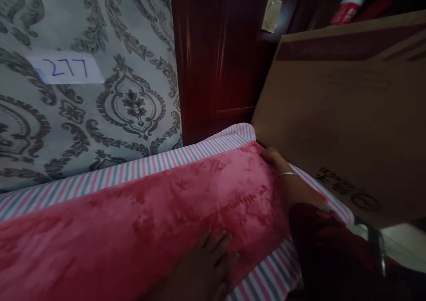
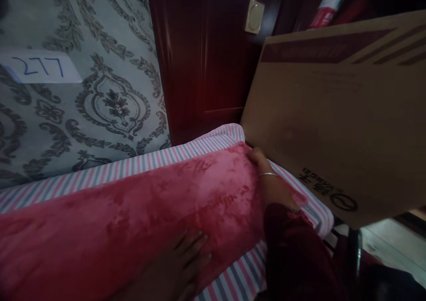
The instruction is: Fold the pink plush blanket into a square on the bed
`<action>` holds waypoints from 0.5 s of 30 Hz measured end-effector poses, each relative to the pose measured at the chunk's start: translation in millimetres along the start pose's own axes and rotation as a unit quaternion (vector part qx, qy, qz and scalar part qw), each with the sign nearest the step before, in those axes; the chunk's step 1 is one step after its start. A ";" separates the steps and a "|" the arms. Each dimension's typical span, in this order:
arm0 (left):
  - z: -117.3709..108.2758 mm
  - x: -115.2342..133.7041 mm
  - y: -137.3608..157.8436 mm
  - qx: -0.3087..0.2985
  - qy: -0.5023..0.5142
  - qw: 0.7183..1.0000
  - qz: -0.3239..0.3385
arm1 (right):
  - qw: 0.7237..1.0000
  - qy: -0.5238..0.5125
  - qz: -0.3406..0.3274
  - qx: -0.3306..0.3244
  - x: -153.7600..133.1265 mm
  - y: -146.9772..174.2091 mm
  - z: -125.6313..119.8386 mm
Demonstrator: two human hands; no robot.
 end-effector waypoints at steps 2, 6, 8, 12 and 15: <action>7.5 -1.1 3.3 0.018 -0.016 1.000 0.014 | 1.000 0.017 -0.002 -0.002 0.8 0.3 6.2; 17.7 -2.3 6.9 0.041 -0.070 0.996 0.041 | 0.999 0.042 -0.010 0.014 8.4 5.4 13.3; 15.4 -0.5 6.4 0.046 -0.086 0.994 0.048 | 0.998 0.053 -0.019 0.014 12.0 5.1 16.5; -12.4 3.4 4.9 0.044 -0.066 0.996 0.040 | 0.998 0.051 -0.031 0.007 19.5 -2.9 22.6; -59.8 -25.3 4.5 0.085 -0.068 0.993 -0.054 | 0.998 0.037 -0.048 0.001 24.2 -9.4 26.7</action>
Point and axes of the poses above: each hand's wrist, its own y-axis away from the middle knuckle, its own z-axis out of the palm, x = y × z, the point moved 7 cm from there along -y, towards the middle knuckle, and after that the axes turned 11 degrees about x, right-handed, at the moved point
